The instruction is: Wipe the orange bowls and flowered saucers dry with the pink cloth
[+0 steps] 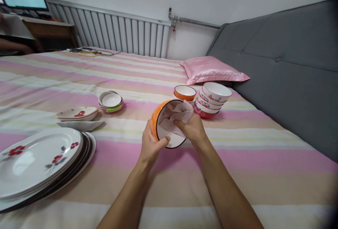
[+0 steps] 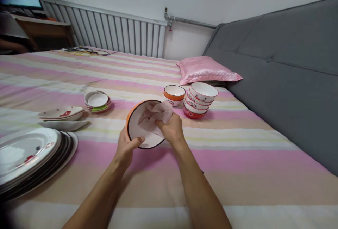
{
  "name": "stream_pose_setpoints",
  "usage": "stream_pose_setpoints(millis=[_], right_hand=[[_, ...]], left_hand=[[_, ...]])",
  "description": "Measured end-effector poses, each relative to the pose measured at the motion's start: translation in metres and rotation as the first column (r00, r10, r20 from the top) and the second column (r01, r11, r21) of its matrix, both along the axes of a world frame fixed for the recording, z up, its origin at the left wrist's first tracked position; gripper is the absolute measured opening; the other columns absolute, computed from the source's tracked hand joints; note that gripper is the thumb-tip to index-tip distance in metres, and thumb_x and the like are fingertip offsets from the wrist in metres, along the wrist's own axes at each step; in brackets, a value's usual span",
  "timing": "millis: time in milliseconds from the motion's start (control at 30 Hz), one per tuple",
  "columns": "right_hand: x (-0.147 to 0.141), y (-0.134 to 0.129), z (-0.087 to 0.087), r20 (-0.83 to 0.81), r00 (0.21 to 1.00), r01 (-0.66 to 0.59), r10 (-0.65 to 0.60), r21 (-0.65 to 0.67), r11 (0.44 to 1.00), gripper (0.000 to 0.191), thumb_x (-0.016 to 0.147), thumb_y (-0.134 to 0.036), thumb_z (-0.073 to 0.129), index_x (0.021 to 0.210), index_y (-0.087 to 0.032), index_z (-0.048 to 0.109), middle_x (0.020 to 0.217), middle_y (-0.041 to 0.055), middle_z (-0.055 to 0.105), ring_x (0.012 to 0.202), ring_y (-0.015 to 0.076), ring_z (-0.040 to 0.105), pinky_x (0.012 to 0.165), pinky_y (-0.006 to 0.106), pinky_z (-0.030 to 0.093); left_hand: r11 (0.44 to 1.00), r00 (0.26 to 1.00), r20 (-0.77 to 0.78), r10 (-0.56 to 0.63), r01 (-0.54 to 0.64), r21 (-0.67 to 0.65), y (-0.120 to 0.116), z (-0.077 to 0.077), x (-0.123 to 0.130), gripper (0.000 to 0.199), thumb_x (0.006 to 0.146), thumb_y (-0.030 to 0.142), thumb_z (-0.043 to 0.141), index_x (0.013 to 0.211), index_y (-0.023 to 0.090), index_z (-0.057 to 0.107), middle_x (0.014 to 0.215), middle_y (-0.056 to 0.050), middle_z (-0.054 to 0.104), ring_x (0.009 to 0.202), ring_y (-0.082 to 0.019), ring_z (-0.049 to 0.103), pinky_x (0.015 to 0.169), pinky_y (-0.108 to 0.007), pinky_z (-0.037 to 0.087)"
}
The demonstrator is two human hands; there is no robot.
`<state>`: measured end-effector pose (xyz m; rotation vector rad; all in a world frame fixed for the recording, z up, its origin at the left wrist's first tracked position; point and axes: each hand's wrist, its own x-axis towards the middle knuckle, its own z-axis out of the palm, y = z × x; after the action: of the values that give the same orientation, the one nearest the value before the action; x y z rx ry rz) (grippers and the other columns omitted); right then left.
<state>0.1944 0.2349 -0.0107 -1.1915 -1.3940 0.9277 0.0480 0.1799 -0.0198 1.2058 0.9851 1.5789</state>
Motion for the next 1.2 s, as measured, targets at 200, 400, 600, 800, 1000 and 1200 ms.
stream_pose_setpoints(millis=[200, 400, 600, 800, 1000, 1200], right_hand=[[0.010, -0.001, 0.008, 0.209, 0.977, 0.018, -0.028, 0.054, 0.998, 0.031, 0.064, -0.021, 0.064, 0.094, -0.017, 0.071, 0.094, 0.0058, 0.073, 0.087, 0.0250, 0.067, 0.077, 0.034, 0.050], [0.018, -0.005, 0.020, 0.332, 0.943, -0.027, -0.012, 0.112, 0.993, 0.029, 0.066, -0.013, 0.058, 0.091, -0.017, 0.071, 0.092, 0.0064, 0.074, 0.084, 0.0244, 0.067, 0.076, 0.032, 0.049], [0.025, -0.006, 0.023, 0.417, 0.909, -0.051, 0.000, 0.111, 0.993, 0.027, 0.063, -0.012, 0.058, 0.086, -0.019, 0.070, 0.085, 0.0044, 0.073, 0.078, 0.0252, 0.065, 0.067, 0.031, 0.047], [0.027, -0.011, 0.027, 0.433, 0.899, -0.111, 0.065, 0.083, 0.990, 0.022, 0.058, -0.013, 0.059, 0.074, -0.023, 0.069, 0.076, 0.0028, 0.072, 0.072, 0.0250, 0.062, 0.061, 0.030, 0.042], [0.026, -0.011, 0.026, 0.583, 0.809, -0.160, 0.076, 0.095, 0.982, 0.016, 0.059, -0.016, 0.057, 0.069, -0.023, 0.066, 0.070, 0.0017, 0.068, 0.068, 0.0225, 0.060, 0.054, 0.026, 0.038], [0.026, -0.006, 0.019, 0.481, 0.877, -0.060, 0.010, 0.089, 0.994, 0.012, 0.058, -0.018, 0.061, 0.066, -0.024, 0.068, 0.068, 0.0012, 0.070, 0.071, 0.0258, 0.063, 0.060, 0.029, 0.043]], left_hand=[[0.996, 0.997, -0.008, -0.080, 0.080, -0.050, -0.001, 0.001, -0.002, 0.051, 0.057, 0.021, 0.063, 0.107, 0.014, 0.058, 0.094, -0.006, 0.064, 0.090, -0.025, 0.058, 0.075, -0.033, 0.045], [0.965, 0.970, 0.040, -0.239, 0.242, -0.101, -0.001, 0.002, -0.005, 0.056, 0.059, 0.020, 0.061, 0.115, 0.017, 0.063, 0.109, -0.007, 0.067, 0.107, -0.033, 0.057, 0.077, -0.035, 0.047], [0.936, 0.949, 0.090, -0.302, 0.313, -0.161, -0.001, 0.002, -0.006, 0.047, 0.059, 0.020, 0.059, 0.105, 0.018, 0.070, 0.101, -0.006, 0.071, 0.098, -0.033, 0.061, 0.073, -0.037, 0.049], [0.895, 0.929, 0.117, -0.351, 0.370, -0.250, -0.002, -0.004, -0.009, 0.037, 0.063, 0.024, 0.060, 0.097, 0.018, 0.073, 0.094, -0.007, 0.073, 0.089, -0.032, 0.065, 0.067, -0.036, 0.050], [0.831, 0.888, 0.118, -0.444, 0.458, -0.317, -0.005, 0.003, -0.009, 0.034, 0.075, 0.034, 0.061, 0.102, 0.017, 0.072, 0.093, -0.009, 0.072, 0.089, -0.030, 0.066, 0.073, -0.038, 0.050], [0.852, 0.887, 0.202, -0.414, 0.456, -0.257, -0.003, 0.000, -0.003, 0.043, 0.078, 0.055, 0.059, 0.103, 0.021, 0.071, 0.091, -0.009, 0.073, 0.086, -0.029, 0.067, 0.074, -0.038, 0.051]])
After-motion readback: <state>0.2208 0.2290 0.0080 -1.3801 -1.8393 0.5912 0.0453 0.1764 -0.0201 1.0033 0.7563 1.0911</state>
